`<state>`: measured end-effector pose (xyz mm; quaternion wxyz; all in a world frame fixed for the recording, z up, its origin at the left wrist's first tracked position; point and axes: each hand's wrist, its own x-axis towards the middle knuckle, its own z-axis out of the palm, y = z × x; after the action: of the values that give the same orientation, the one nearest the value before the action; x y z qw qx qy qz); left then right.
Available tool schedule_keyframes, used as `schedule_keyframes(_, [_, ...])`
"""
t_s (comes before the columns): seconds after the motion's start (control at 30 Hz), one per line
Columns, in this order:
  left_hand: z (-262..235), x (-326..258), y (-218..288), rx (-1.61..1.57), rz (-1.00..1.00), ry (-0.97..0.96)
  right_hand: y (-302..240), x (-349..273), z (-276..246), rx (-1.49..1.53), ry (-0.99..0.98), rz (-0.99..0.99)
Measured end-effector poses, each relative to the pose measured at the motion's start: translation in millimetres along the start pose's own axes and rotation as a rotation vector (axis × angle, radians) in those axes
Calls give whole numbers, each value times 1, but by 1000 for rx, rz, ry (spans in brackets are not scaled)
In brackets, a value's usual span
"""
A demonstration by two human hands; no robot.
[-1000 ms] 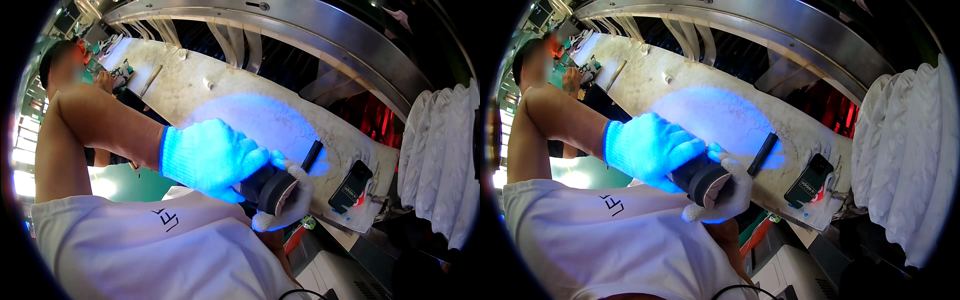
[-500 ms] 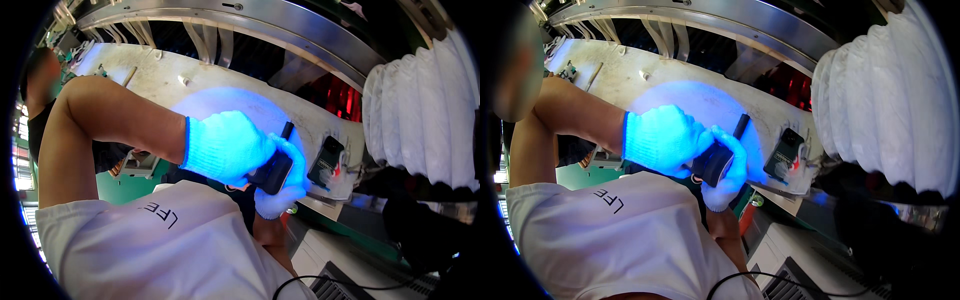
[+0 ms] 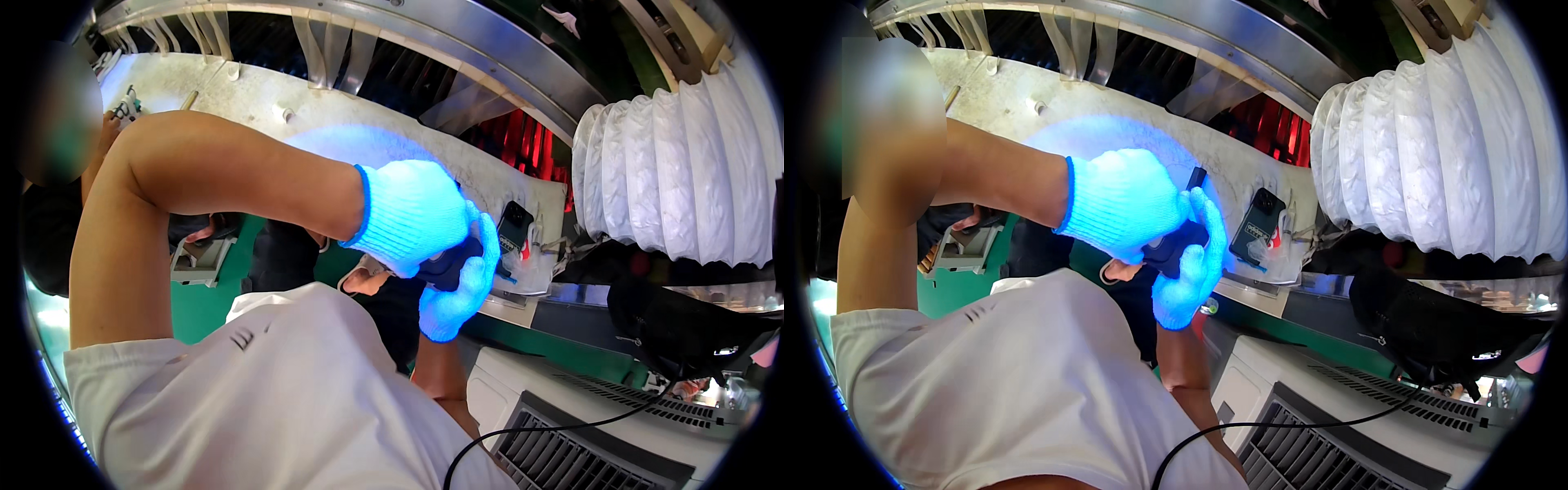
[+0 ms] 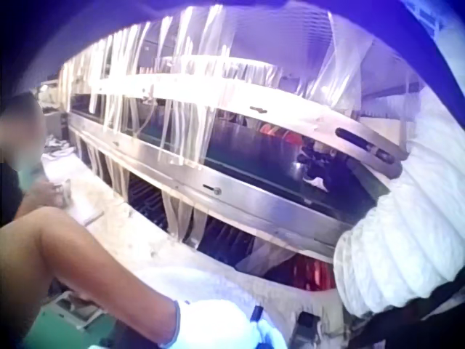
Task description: The person cleans a white and teal sneaker using a black brush and a white cloth. They scrub the sole and upper parts of the shoe, wipe it down, and inspect the surface repeatedly. The person handles the shoe with gloved hands, rotating it to access different areas.
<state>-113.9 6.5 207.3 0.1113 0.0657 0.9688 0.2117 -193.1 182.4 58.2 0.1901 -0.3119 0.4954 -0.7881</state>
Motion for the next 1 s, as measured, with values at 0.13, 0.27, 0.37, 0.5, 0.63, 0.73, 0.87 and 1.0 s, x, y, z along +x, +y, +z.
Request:
schedule_keyframes(0.13, [-6,2,-1,21,-16,-91,-8,-3,-10,-329,-7,-24])
schedule_keyframes(0.27, [9,1,-12,25,81,25,-18,3,-28,-629,-154,-99])
schedule_keyframes(0.37, [36,-24,-13,-218,72,326,-17,-5,-48,-354,-144,66])
schedule_keyframes(0.5, [122,-51,-13,-265,170,903,-27,-33,-12,64,-120,172])
schedule_keyframes(0.63, [144,-61,-13,-175,201,1016,-37,-46,-7,-160,-196,150])
schedule_keyframes(0.73, [151,-58,-15,-143,278,1067,-54,-43,-19,-416,-286,267])
schedule_keyframes(0.87, [156,-59,-9,-115,388,1004,-63,-56,6,-66,25,416])
schedule_keyframes(1.0, [176,-56,-18,-92,451,1100,-67,-58,-3,-340,-111,468])
